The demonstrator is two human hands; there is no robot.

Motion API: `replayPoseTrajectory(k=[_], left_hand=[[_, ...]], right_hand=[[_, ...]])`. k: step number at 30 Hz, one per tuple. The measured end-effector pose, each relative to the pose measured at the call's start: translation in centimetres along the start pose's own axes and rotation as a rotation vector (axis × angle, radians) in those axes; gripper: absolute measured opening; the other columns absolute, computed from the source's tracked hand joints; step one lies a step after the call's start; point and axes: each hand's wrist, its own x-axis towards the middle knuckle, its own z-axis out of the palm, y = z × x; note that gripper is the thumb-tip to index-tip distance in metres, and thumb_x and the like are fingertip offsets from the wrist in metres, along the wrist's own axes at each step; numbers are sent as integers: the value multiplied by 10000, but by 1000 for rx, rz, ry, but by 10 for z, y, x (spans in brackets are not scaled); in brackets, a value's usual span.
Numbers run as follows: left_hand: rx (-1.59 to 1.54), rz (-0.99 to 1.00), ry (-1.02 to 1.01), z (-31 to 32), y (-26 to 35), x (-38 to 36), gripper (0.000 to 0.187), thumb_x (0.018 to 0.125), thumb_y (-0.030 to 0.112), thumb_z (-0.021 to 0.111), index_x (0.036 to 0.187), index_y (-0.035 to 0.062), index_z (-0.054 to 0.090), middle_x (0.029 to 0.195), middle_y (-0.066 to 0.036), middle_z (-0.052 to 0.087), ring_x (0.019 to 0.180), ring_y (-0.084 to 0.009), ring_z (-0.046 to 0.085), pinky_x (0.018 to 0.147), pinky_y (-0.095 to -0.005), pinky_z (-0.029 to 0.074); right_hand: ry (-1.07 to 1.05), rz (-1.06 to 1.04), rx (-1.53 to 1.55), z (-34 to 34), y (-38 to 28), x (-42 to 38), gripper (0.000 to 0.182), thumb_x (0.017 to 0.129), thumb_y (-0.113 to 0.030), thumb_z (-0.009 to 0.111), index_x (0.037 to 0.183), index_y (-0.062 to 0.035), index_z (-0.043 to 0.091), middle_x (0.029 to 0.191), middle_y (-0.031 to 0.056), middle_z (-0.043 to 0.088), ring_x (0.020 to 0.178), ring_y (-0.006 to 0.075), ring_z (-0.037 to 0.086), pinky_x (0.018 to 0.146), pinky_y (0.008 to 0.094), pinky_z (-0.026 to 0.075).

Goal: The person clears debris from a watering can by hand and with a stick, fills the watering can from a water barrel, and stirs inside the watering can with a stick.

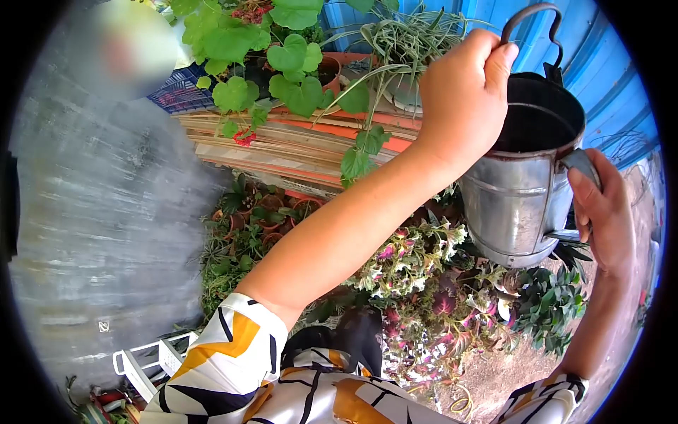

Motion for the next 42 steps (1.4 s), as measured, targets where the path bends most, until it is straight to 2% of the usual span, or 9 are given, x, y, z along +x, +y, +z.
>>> replayPoseTrajectory(k=[5,10,14,21,27,29,32,36,42], left_hand=[[-64,37,-54,-3,-2,-28,171,822,191,561,766,30,562,581,-122,541,546,-300,542,496,-361,402],[38,19,-473,-32,25,-77,193,747,253,649,741,68,594,624,-79,556,539,-250,548,482,-343,395],[73,194,-551,-86,67,-139,231,664,301,714,694,110,588,565,-34,492,467,-210,522,426,-329,380],[116,68,-387,-212,122,-265,172,631,75,745,726,41,605,564,-11,481,456,-70,409,412,-221,320],[330,-633,-128,-311,160,-383,133,772,98,654,812,-23,616,713,22,569,642,-31,487,584,-176,397],[388,-662,22,-341,162,-422,154,771,117,658,820,-25,623,728,-2,597,649,-47,503,599,-192,416],[437,-800,149,-403,162,-477,201,804,183,627,743,-5,591,618,46,489,552,-21,384,494,-183,306],[555,-948,391,-446,193,-548,240,797,263,630,716,47,566,559,43,402,514,-36,327,477,-182,263],[707,-1118,681,-500,237,-631,238,786,312,620,738,95,533,620,55,417,556,-27,364,483,-176,280]], right_hand=[[146,56,185,29,32,-31,438,794,-248,590,1075,63,460,523,-49,390,407,28,329,365,175,245],[464,-13,338,99,106,-80,179,761,-210,616,807,-57,534,606,-57,448,497,19,355,426,178,265],[548,-19,415,162,155,-162,247,743,-248,648,795,-49,512,674,-37,465,600,41,392,522,188,313],[206,-29,558,243,154,-298,289,714,-223,685,860,-35,522,744,2,540,662,52,476,582,209,392],[-215,26,632,352,209,-401,284,705,-203,679,864,-20,531,736,22,547,662,84,481,588,259,430],[-181,-190,487,373,213,-435,316,719,-237,666,889,-6,534,737,101,560,660,173,549,589,304,446],[-535,-222,213,409,239,-473,433,749,-362,617,986,-15,507,812,185,569,732,331,577,634,388,458],[-484,-438,-2,410,280,-524,476,727,-384,621,1013,-29,486,867,186,569,816,366,555,700,401,455],[-900,-38,35,321,379,-574,378,758,-308,586,1021,-52,498,792,210,575,725,368,573,642,432,455]])
